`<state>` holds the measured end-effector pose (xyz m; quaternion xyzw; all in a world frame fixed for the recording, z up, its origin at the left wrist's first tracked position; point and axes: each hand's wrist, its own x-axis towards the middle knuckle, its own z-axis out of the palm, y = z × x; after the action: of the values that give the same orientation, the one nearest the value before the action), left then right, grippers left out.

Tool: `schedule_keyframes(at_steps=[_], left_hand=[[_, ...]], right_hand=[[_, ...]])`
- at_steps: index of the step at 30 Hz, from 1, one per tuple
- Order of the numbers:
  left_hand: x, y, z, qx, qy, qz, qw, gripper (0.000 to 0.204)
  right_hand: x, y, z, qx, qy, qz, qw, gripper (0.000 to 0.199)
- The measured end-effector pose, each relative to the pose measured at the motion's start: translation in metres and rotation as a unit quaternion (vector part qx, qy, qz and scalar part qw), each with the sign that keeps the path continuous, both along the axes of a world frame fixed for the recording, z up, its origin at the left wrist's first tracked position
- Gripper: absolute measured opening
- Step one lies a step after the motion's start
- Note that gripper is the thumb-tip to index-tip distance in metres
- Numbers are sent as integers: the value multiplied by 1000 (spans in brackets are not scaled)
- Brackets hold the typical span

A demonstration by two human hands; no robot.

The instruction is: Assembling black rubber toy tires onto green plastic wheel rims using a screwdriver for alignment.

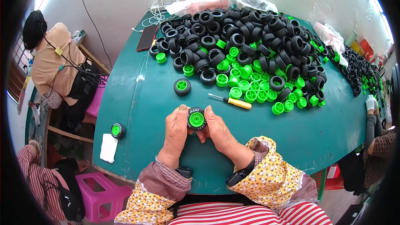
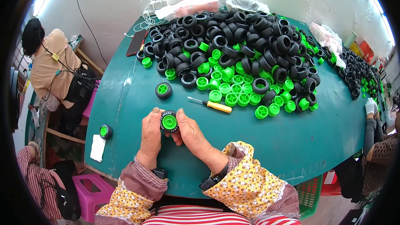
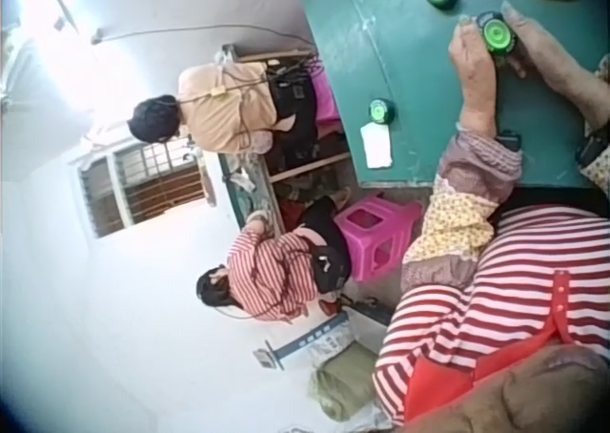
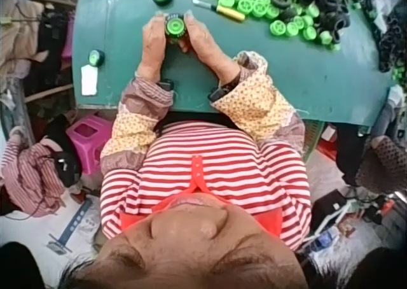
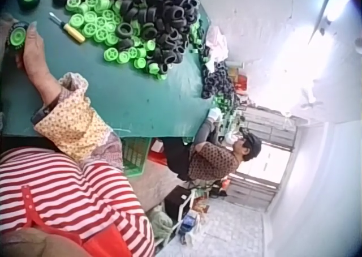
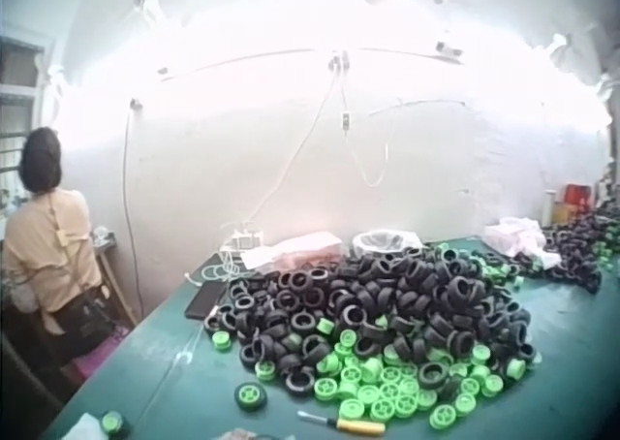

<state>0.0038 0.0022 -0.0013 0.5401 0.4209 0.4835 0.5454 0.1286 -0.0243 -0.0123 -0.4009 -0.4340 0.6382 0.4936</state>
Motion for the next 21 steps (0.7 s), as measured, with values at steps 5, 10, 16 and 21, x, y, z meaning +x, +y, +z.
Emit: schedule_keyframes(at_steps=[5,10,16,21], left_hand=[[2,-1,-9,143,146,39,978,35],[1,-2,-1,23,55,11,998,44],[-1,3,-2,-22,-15,-21,999,49],[-4,2,-9,61,125,-8,990,38]], right_hand=[[5,-1,4,-49,-35,-27,998,58],[1,-2,5,-49,-17,-26,998,56],[3,-3,8,-9,-49,-37,998,53],[4,-2,6,-11,-97,-40,994,51]])
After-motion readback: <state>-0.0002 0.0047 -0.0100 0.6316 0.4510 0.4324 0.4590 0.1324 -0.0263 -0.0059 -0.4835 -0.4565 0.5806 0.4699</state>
